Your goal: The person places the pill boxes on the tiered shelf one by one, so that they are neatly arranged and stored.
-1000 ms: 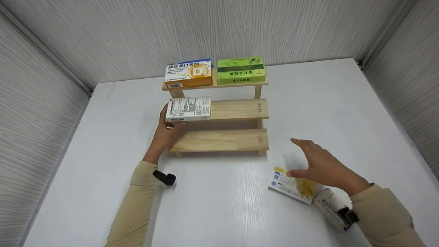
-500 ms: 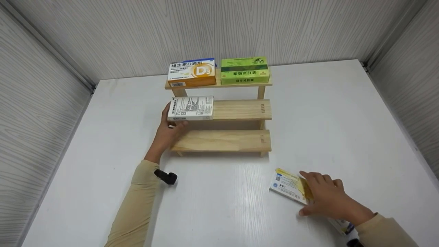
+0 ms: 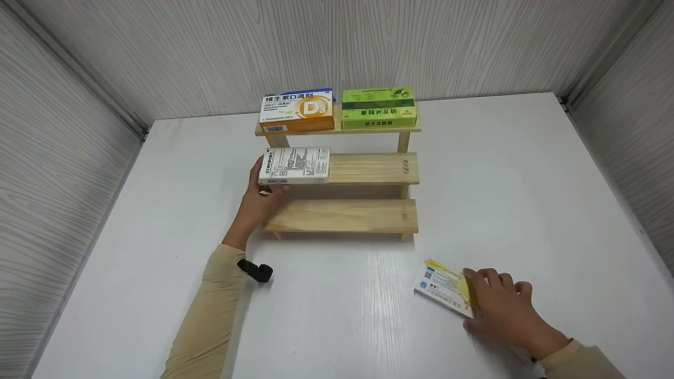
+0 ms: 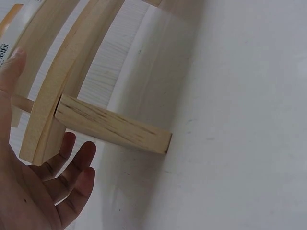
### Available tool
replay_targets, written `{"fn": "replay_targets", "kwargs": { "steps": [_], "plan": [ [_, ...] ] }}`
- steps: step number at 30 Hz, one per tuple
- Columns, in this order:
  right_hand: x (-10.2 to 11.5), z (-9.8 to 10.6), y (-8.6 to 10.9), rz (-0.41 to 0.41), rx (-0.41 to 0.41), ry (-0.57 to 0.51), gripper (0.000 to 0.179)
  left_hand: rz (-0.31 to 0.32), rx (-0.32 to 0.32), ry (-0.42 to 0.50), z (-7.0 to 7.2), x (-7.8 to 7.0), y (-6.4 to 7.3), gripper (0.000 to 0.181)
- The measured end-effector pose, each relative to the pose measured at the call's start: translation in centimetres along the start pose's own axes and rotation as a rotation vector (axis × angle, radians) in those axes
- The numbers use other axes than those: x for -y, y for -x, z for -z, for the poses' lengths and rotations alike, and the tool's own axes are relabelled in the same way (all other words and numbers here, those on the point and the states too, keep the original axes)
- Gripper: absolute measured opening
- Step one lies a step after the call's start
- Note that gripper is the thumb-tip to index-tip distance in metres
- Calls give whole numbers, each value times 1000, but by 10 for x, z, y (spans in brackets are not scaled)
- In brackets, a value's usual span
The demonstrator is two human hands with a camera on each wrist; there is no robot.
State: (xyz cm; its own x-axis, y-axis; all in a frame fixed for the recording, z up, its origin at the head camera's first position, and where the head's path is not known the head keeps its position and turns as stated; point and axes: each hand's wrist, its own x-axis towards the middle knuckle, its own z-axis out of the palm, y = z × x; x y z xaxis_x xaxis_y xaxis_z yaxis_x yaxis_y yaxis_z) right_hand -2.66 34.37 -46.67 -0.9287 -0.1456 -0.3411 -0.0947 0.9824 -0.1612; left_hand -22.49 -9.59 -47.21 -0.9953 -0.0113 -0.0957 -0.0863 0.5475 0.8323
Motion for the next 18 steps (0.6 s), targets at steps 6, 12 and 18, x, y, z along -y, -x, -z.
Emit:
{"fn": "replay_targets", "kwargs": {
  "steps": [6,12,18],
  "plan": [
    [-2,3,-3,17,-39,-8,91,-18,1,12,0,0,0,86],
    [-3,16,-6,23,-70,-61,88,-32,1,17,0,0,0,86],
    [-1,39,-9,76,-181,-110,82,-20,3,6,0,0,0,86]
  ]
}}
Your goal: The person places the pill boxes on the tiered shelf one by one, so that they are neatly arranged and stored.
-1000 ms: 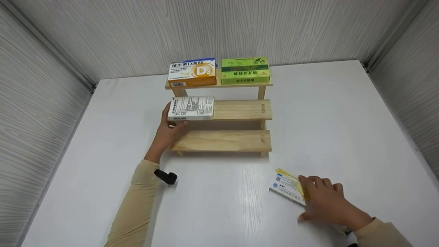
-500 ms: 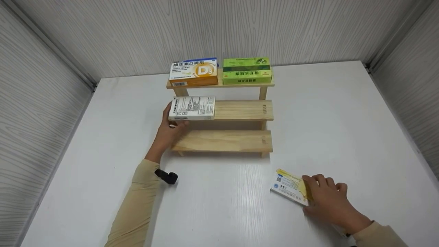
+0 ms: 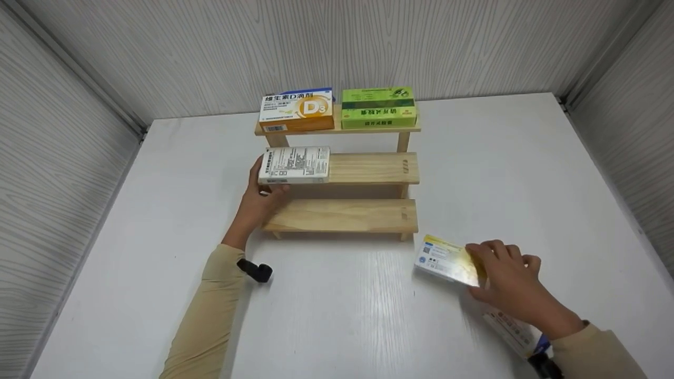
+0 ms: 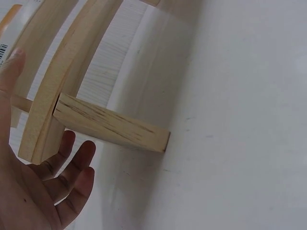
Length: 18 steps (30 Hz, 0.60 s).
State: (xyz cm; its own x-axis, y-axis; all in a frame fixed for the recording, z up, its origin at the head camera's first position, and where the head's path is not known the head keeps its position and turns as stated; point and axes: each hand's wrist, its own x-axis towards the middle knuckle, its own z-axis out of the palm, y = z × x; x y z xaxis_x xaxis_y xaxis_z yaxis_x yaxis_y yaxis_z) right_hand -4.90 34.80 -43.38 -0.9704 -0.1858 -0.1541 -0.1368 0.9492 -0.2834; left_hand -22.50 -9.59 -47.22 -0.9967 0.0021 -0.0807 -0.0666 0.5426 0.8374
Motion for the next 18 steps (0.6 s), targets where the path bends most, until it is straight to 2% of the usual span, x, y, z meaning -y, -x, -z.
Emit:
{"fn": "replay_targets", "kwargs": {
  "steps": [9,14,18],
  "plan": [
    [14,37,-23,108,-166,-16,77,16,6,8,1,-1,0,86],
    [25,52,-43,161,-190,-53,75,27,15,5,1,-1,0,86],
    [36,60,-62,255,-214,-125,71,26,13,14,0,0,0,85]
  ]
}}
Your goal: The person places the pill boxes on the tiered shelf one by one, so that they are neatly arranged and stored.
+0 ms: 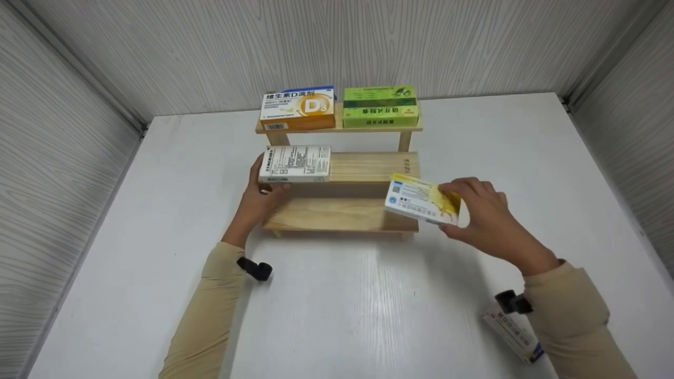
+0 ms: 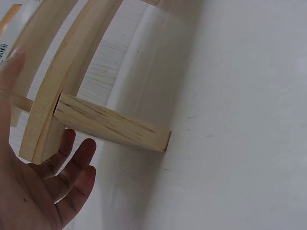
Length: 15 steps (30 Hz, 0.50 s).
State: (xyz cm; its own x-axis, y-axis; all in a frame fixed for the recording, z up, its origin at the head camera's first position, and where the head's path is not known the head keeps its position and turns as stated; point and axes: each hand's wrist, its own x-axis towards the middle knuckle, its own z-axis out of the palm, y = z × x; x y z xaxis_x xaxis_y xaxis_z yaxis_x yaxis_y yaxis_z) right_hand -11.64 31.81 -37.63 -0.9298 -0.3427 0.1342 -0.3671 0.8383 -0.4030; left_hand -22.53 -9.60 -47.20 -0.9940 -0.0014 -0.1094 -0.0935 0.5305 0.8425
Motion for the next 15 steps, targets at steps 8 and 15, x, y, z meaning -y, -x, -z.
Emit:
{"fn": "replay_targets", "kwargs": {
  "steps": [8,15],
  "plan": [
    [9,-4,-41,61,-3,-117,64,4,1,3,-1,-1,0,85],
    [14,-12,-68,24,43,-171,58,14,-10,-6,-1,0,-1,85]
  ]
}}
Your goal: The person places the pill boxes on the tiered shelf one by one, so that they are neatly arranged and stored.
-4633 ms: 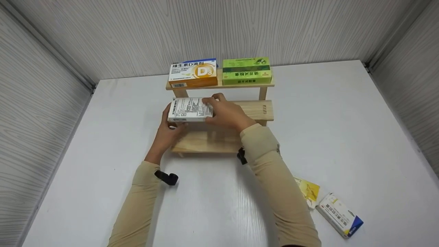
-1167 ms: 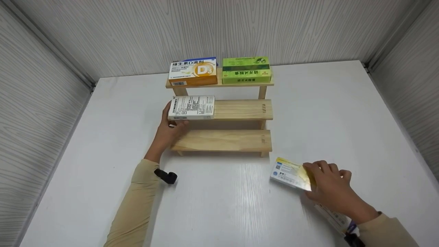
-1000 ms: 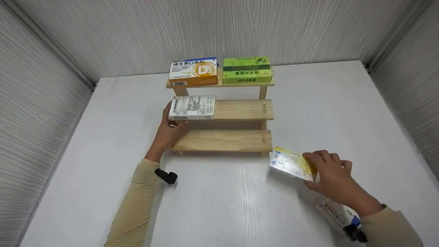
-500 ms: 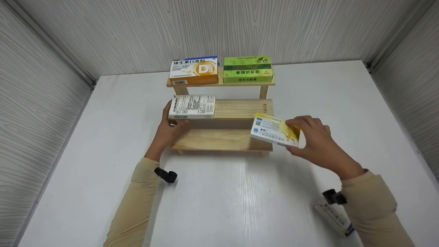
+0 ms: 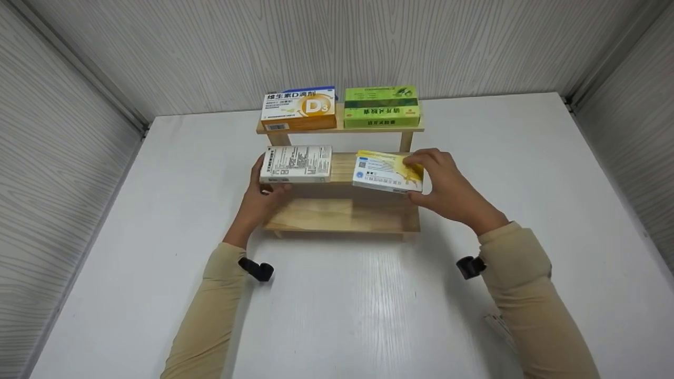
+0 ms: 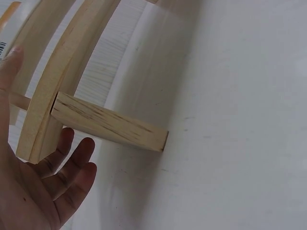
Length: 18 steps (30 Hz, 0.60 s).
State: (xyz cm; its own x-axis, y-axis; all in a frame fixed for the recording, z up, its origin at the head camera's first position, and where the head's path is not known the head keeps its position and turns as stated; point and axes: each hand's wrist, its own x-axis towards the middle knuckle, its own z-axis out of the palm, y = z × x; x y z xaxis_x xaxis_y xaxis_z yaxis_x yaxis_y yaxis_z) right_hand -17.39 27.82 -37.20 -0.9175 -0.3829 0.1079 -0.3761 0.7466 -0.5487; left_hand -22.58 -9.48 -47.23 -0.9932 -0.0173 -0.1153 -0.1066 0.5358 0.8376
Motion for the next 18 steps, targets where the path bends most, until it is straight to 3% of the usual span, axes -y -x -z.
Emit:
{"fn": "replay_targets", "kwargs": {
  "steps": [7,18],
  "plan": [
    [-2,-9,-20,-28,4,-44,58,22,6,-12,1,-2,1,86],
    [-3,-17,-33,-65,26,-122,57,-12,-13,-12,0,0,0,86]
  ]
}}
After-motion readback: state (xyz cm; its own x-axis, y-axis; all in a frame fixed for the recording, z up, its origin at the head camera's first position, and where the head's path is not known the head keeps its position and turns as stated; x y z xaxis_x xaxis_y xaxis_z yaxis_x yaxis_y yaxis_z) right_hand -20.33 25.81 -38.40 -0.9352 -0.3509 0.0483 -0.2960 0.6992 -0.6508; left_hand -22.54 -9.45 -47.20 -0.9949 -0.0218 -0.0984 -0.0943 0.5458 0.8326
